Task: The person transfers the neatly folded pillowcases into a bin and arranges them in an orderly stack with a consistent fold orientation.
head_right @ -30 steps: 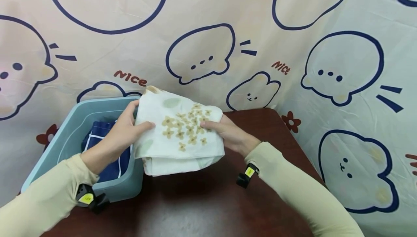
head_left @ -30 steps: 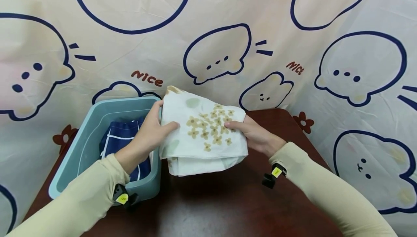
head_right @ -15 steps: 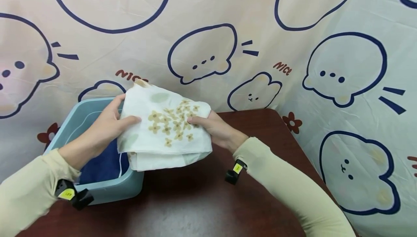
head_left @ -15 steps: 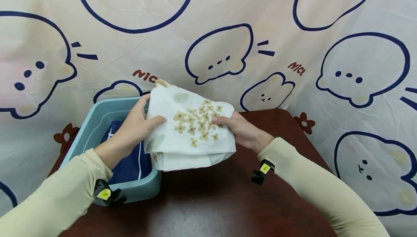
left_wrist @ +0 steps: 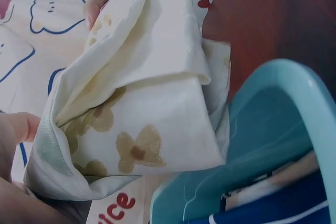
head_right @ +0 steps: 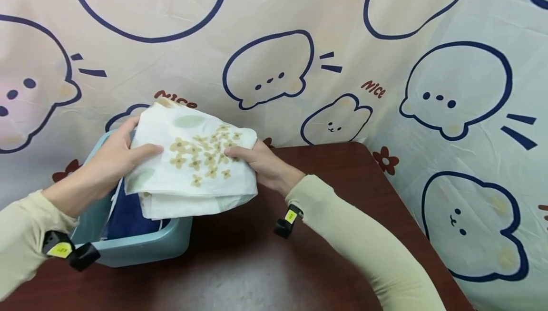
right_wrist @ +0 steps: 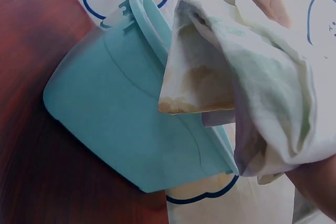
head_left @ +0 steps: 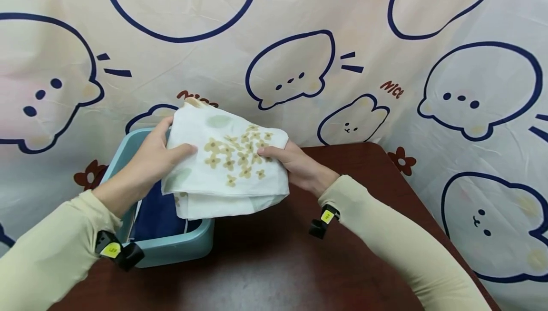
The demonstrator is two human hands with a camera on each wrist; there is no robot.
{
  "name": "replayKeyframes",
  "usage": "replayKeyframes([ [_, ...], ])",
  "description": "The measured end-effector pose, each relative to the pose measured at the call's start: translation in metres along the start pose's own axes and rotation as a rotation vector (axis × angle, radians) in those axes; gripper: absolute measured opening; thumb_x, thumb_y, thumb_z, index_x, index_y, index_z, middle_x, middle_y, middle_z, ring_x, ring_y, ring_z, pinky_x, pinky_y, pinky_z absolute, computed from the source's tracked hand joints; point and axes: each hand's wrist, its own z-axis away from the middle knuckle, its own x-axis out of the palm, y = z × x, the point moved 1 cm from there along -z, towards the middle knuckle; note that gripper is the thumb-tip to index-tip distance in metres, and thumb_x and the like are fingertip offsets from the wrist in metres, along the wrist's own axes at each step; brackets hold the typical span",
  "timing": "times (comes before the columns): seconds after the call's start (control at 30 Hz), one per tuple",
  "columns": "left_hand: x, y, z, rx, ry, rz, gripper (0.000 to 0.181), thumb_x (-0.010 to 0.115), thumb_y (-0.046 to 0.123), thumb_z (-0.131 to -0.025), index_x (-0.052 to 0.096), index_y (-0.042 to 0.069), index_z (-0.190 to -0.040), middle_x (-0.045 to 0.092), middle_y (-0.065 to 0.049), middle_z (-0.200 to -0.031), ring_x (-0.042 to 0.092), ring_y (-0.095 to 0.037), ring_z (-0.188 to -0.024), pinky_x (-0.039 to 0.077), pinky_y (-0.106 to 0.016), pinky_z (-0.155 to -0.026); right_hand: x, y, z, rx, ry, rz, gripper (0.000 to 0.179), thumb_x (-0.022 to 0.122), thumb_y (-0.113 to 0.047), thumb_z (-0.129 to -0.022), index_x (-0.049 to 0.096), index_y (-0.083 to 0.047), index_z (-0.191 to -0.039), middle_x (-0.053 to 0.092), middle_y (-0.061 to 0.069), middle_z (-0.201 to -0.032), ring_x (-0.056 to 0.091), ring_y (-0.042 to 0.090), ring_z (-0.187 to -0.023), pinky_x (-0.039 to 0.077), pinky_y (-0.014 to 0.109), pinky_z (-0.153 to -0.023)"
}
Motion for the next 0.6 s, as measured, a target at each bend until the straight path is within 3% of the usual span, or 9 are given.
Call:
replayKeyframes([
  [0.33, -0.028, -0.011, 0.002, -0.024, -0.005, -0.06, 0.086, 0.051, 0.034, -0.104, -0.008, 0.013, -0.163, 0.024, -0.033, -0.158, 0.056, -0.038, -0.118, 0.057, -0.03, -0.078, 0.024, 0.001, -0.019, -0.002, -0.028, -0.014, 0.036, 0.056, -0.012, -0.102, 0.051, -0.011, -0.137, 0.066, 0.002, -0.115, 0.071, 0.011, -0.097, 0.058, 0.026, -0.083],
  [0.6, -0.052, -0.022, 0.003, -0.037, -0.013, -0.082, 0.086, 0.052, 0.037, -0.104, -0.006, 0.011, -0.162, 0.026, -0.031, -0.155, 0.061, -0.012, -0.096, 0.057, -0.029, -0.075, 0.044, 0.0, -0.033, 0.02, -0.021, -0.006, 0.037, 0.056, -0.013, -0.102, 0.05, -0.012, -0.139, 0.065, 0.004, -0.119, 0.071, 0.013, -0.098, 0.059, 0.027, -0.081],
])
